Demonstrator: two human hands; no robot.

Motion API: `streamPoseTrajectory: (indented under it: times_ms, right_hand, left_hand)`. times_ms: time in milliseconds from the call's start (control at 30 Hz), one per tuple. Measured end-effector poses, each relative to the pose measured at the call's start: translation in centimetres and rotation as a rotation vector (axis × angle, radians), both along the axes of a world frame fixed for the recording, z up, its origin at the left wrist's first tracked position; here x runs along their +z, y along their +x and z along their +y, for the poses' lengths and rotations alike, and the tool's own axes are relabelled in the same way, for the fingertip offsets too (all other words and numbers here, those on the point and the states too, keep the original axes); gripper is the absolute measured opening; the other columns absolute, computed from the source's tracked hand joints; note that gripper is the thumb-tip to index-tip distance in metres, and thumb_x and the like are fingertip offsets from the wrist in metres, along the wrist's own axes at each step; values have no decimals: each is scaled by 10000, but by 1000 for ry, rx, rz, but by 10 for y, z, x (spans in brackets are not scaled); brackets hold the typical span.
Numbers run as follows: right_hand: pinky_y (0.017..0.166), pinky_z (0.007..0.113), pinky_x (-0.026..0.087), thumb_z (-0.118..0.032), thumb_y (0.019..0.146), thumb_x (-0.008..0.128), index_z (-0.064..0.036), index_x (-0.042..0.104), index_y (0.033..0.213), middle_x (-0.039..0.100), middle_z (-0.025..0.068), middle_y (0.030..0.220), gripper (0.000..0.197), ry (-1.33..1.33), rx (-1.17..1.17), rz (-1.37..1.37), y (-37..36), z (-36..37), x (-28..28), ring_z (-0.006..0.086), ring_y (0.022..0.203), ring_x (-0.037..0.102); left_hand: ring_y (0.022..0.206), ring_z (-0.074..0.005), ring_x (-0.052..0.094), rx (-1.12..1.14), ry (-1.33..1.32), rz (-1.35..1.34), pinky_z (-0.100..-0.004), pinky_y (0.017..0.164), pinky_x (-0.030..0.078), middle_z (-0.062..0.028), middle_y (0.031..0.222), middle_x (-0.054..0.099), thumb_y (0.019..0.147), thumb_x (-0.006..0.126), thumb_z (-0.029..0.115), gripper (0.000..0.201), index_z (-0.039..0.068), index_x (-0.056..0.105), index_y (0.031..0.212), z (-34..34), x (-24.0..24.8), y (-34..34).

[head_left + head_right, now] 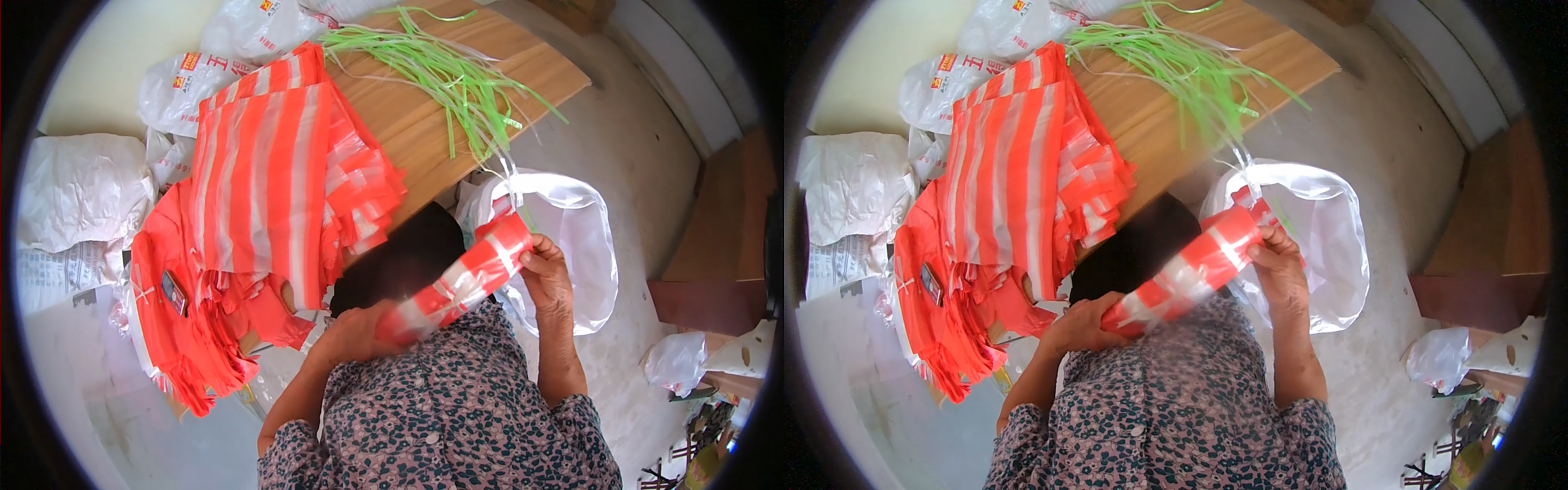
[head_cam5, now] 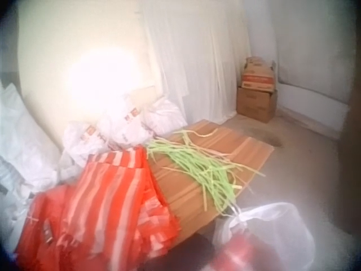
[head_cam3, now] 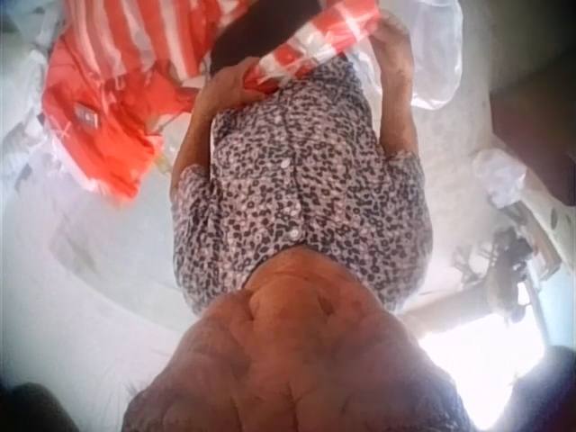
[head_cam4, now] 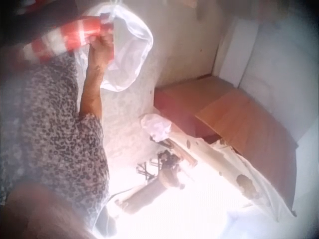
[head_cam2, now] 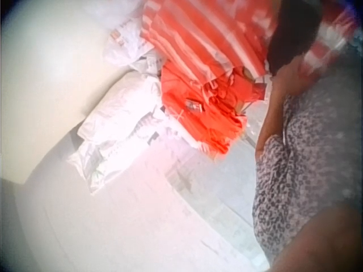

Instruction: The person rolls plastic bags into bundles, ties them with plastic strips, and places the bundles into a bag. The person then separates, folds, and arranges more plastic bags on the table.

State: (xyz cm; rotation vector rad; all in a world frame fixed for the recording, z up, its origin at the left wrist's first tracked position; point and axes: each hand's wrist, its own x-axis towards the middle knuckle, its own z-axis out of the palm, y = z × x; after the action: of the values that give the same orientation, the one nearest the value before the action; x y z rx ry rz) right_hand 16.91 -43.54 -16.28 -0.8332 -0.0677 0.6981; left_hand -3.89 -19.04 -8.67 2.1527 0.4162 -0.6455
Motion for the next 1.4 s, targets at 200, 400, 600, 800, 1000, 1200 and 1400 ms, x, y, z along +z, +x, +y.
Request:
streamPoseTrajectory:
  times_ms: [200, 400, 600, 800, 1000, 1200, 1400]
  right_hand:
    - [850, 314, 497, 25, 757, 703, -14, 648, 921, 664, 84, 1013, 177, 79, 24, -206, 9, -15, 11, 173, 900, 620]
    - [853, 283, 466, 47, 815, 607, 9, 651, 839, 637, 81, 1031, 63, -126, 54, -172, 8, -9, -27, 146, 900, 588]
    - [844, 264, 452, -59, 894, 576, 38, 642, 960, 652, 56, 946, 135, -647, -16, -343, 1, -21, -17, 112, 899, 575]
    - [920, 387, 444, -109, 727, 729, -69, 664, 1053, 598, 126, 1088, 335, -951, -109, -1333, -27, 13, 35, 313, 1056, 537]
    - [983, 456, 366, -104, 655, 728, -69, 676, 979, 601, 69, 1011, 330, -1014, 53, -1685, -26, 33, 45, 289, 1042, 529]
    - [938, 465, 372, -113, 663, 721, -57, 665, 912, 585, 76, 954, 262, -975, 57, -1759, -30, 38, 41, 272, 988, 535]
    - [864, 413, 387, -110, 645, 723, -55, 656, 804, 568, 68, 909, 180, -881, 27, -1666, -34, 53, 42, 253, 923, 530]
  left_hand:
    - [923, -331, 653, -84, 343, -189, -401, 808, 491, -196, 1005, 663, 753, 681, 294, 462, 80, 565, 1146, -16, 15, -12]
    - [1255, -325, 465, -134, 1038, -769, -507, 1071, 275, -127, 1282, 558, 845, 511, 132, 380, 24, 563, 1206, -19, -35, -18]
    - [1248, -308, 470, -71, 708, -579, -504, 1086, 258, -142, 1302, 537, 817, 597, 78, 408, 17, 553, 1217, -24, -16, -24]
    - [1133, -306, 525, 2, 730, -710, -481, 1045, 310, -140, 1196, 576, 822, 626, 120, 376, 25, 571, 1181, -14, -33, -2]
    - [941, -288, 543, 69, 767, -700, -463, 990, 350, -102, 987, 567, 788, 672, 207, 353, 51, 627, 1101, -14, -28, 9]
    - [902, -281, 540, 74, 752, -822, -447, 945, 364, -71, 935, 561, 734, 712, 264, 348, 87, 648, 1027, -10, -25, 10]
    - [861, -269, 531, 28, 729, -867, -419, 844, 373, -67, 892, 566, 711, 732, 269, 309, 80, 638, 937, -19, -34, 12]
